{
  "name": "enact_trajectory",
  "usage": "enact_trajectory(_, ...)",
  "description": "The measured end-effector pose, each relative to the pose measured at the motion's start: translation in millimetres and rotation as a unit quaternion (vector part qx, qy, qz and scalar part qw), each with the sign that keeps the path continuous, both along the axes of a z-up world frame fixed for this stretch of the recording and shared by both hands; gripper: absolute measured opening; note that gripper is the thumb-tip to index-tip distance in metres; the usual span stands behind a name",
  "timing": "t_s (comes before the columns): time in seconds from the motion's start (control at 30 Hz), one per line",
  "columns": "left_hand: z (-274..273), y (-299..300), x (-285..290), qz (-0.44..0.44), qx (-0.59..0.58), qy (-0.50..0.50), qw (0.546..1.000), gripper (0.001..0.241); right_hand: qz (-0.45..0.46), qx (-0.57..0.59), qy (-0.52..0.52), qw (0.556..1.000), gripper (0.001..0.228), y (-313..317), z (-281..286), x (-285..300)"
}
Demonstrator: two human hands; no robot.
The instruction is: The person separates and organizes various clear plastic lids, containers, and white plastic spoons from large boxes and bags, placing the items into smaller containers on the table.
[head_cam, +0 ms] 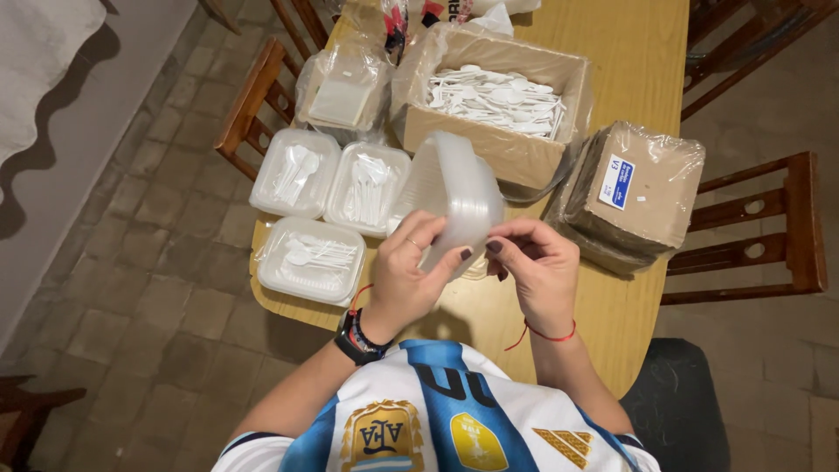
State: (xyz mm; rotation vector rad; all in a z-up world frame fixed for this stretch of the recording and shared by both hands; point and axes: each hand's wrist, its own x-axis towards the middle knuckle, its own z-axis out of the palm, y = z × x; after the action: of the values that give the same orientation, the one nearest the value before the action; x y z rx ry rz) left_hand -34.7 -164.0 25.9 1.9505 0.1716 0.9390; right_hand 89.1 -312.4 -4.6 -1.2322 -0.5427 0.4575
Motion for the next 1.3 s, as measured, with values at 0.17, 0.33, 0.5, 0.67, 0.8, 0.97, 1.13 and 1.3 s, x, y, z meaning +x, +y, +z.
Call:
enact_trajectory(0.17, -5, -5, 3, 0.007, 0.021, -0.007, 1.0, 0.033, -0.034, -0.014, -0.016, 0.999, 0.008, -1, -2, 1)
enact_trajectory(0.33, -6, -6, 6, 0.001, 0.023, -0.012, 1.0, 0.032, -0.056, -0.009, -0.037, 0.998, 0.007, -2, -4, 2)
enact_trajectory(0.5, -6, -10, 6, -0.005, 0.021, -0.016, 1.0, 0.032, -0.065, -0.003, -0.03, 0.997, 0.006, -4, -5, 2)
enact_trajectory(0.67, -2, -14, 4, -0.012, 0.006, -0.013, 1.0, 0.029, -0.068, -0.003, -0.022, 0.997, 0.006, -7, -4, 0)
enact_trajectory(0.8, 1, -16, 2, -0.021, -0.007, -0.003, 1.0, 0.027, -0.067, 0.004, -0.018, 0.998, 0.006, -9, -12, 1)
enact_trajectory(0.97, -4, -17, 3, -0.026, -0.027, -0.006, 0.999, 0.026, -0.067, 0.013, -0.022, 0.997, 0.007, -10, -13, 0)
enact_trajectory(1.13, -6, -18, 5, -0.032, -0.037, -0.01, 0.999, 0.027, -0.072, 0.012, -0.03, 0.997, 0.009, -10, -12, -2)
enact_trajectory(1.3, -7, -18, 7, -0.032, -0.052, 0.004, 0.998, 0.024, -0.074, -0.005, -0.063, 0.995, 0.016, -8, -23, -6)
